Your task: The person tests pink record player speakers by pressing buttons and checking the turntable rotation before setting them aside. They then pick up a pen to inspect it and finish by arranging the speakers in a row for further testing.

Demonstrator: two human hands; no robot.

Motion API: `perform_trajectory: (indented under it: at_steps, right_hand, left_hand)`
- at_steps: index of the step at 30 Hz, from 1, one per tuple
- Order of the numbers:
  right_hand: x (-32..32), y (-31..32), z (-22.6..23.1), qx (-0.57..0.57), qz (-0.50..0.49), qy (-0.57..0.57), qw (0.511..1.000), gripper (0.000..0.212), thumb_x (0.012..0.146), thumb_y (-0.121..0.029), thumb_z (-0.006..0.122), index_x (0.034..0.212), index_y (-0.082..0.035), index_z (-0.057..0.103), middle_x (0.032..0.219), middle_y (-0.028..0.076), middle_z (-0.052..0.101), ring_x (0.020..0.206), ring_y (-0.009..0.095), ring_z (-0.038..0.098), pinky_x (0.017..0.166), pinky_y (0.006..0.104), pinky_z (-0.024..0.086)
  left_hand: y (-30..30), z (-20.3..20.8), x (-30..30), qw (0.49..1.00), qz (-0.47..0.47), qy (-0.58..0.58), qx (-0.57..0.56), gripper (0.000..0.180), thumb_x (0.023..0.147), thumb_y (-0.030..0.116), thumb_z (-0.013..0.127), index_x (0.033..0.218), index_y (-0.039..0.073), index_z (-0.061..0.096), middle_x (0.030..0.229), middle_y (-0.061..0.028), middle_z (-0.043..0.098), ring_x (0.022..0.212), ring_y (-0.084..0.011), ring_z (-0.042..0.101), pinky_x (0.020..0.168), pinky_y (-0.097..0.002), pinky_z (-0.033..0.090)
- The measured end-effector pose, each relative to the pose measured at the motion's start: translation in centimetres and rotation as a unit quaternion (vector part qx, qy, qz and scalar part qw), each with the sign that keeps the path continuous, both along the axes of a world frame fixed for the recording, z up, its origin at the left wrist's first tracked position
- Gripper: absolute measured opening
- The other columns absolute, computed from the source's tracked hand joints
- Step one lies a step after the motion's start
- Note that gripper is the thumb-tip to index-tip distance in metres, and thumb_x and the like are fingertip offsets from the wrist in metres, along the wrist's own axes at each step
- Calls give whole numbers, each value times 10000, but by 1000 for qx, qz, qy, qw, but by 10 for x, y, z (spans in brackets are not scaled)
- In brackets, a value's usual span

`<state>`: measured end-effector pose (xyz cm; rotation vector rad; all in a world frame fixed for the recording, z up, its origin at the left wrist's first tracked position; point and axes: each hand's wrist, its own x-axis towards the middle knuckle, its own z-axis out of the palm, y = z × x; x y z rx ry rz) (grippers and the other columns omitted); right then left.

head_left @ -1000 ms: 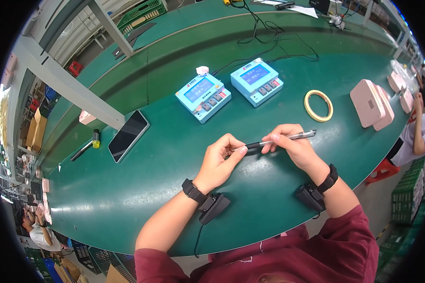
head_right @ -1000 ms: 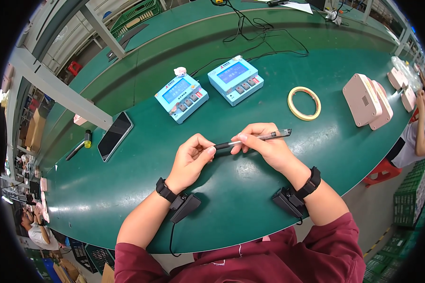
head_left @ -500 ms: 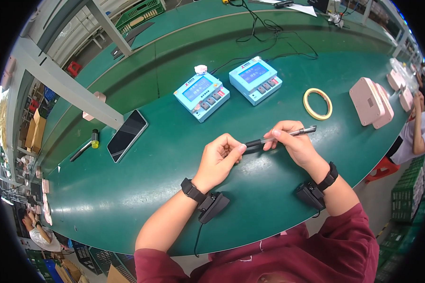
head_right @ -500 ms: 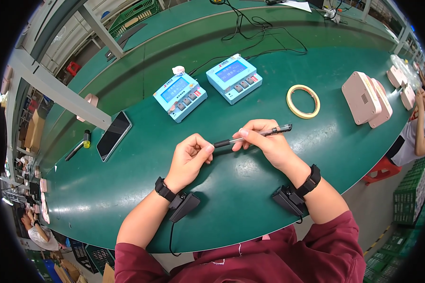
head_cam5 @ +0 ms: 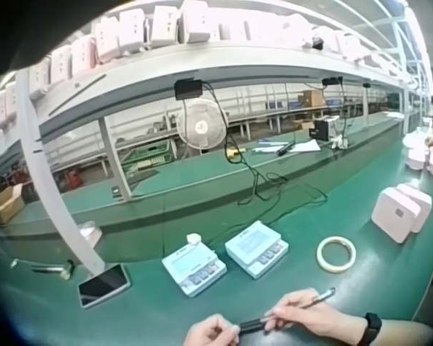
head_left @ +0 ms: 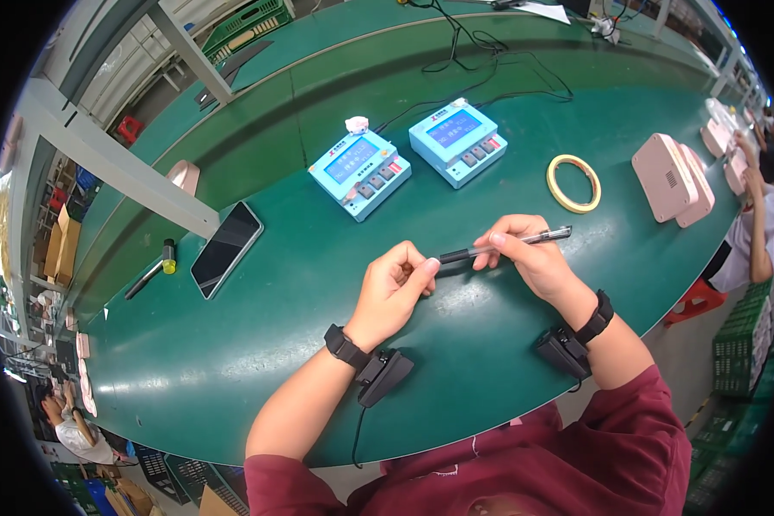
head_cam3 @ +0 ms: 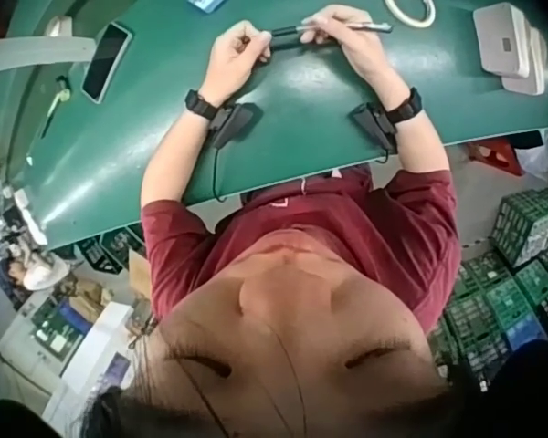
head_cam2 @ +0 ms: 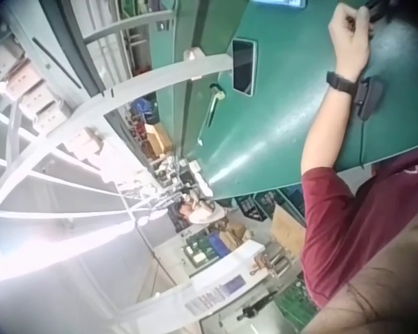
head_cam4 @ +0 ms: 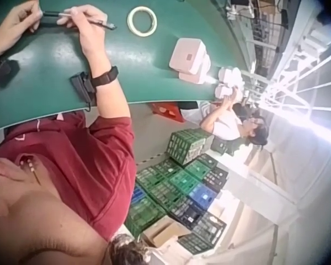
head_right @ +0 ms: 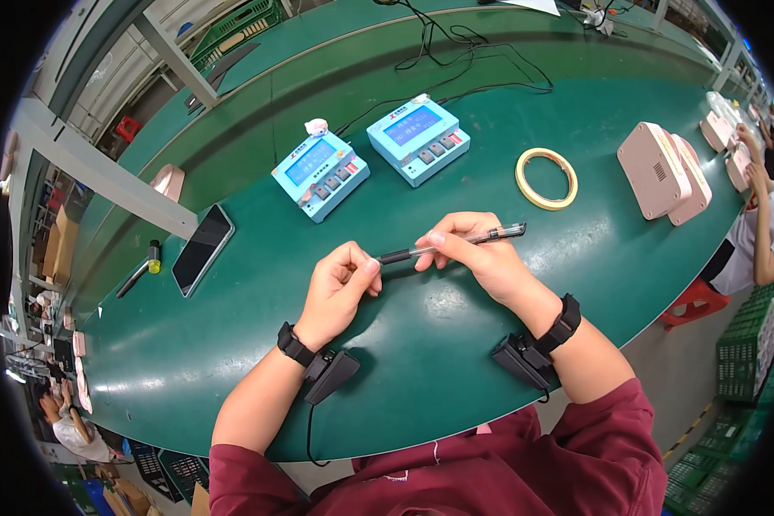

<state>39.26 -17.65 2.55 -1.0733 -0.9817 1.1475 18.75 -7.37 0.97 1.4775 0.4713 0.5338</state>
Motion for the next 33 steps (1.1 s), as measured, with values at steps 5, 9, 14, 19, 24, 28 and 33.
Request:
perform_trajectory:
  at_steps: [5, 9, 14, 19, 24, 28, 33]
  right_hand:
    - [3, 0, 1, 10, 8, -4, 1000, 225, 900, -192, 595, 882, 26, 647, 802, 128, 669, 753, 184, 658, 667, 263, 467]
    - [1, -2, 0, -2, 13, -2, 1000, 227, 897, -193, 599, 886, 28, 649, 798, 131, 668, 745, 180, 654, 670, 264, 467]
    - [1, 1, 2, 0, 9, -1, 1000, 224, 894, -189, 599, 890, 29, 651, 793, 132, 669, 745, 180, 652, 673, 263, 466]
    - [1, -1, 1, 4, 14, 2, 1000, 228, 894, -195, 600, 896, 25, 659, 794, 130, 676, 745, 164, 641, 673, 256, 466]
    - [0, -1, 2, 2, 19, 0, 1000, 237, 895, -214, 604, 897, 13, 672, 783, 119, 687, 736, 126, 622, 673, 244, 466]
    - [-1, -2, 2, 4, 19, 2, 1000, 238, 894, -213, 605, 895, 15, 671, 781, 121, 685, 736, 131, 624, 673, 244, 466]
    - [2, 1, 0, 13, 5, 7, 1000, 239, 892, -214, 607, 888, 17, 668, 777, 122, 684, 726, 134, 625, 672, 244, 464]
  left_hand:
    - [-3, -1, 1, 1000, -8, -15, -7, 135, 928, 130, 579, 856, 38, 511, 789, -26, 569, 699, -75, 529, 638, -219, 440]
    - [-6, 2, 4, 999, 26, -31, -13, 137, 908, 128, 623, 853, 41, 532, 779, 26, 563, 693, -31, 499, 629, -203, 418]
    - [-2, -2, 1, 999, -3, -31, -16, 134, 907, 117, 621, 847, 40, 529, 781, 29, 556, 693, -27, 490, 624, -198, 407]
    - [-3, 1, 3, 999, 9, -25, -20, 137, 927, 135, 586, 860, 35, 521, 787, -2, 556, 699, -60, 513, 639, -214, 430]
    - [-1, -4, -1, 999, -20, -23, -22, 165, 954, 178, 542, 902, 24, 521, 804, -23, 562, 715, -81, 532, 659, -226, 449]
    - [1, 1, -2, 999, -25, 13, -27, 187, 967, 201, 517, 907, 24, 510, 809, -28, 566, 721, -87, 539, 668, -230, 450]
    - [-10, 12, 6, 997, 31, -60, -34, 172, 959, 189, 544, 892, 34, 513, 746, -13, 567, 692, -67, 527, 646, -221, 445]
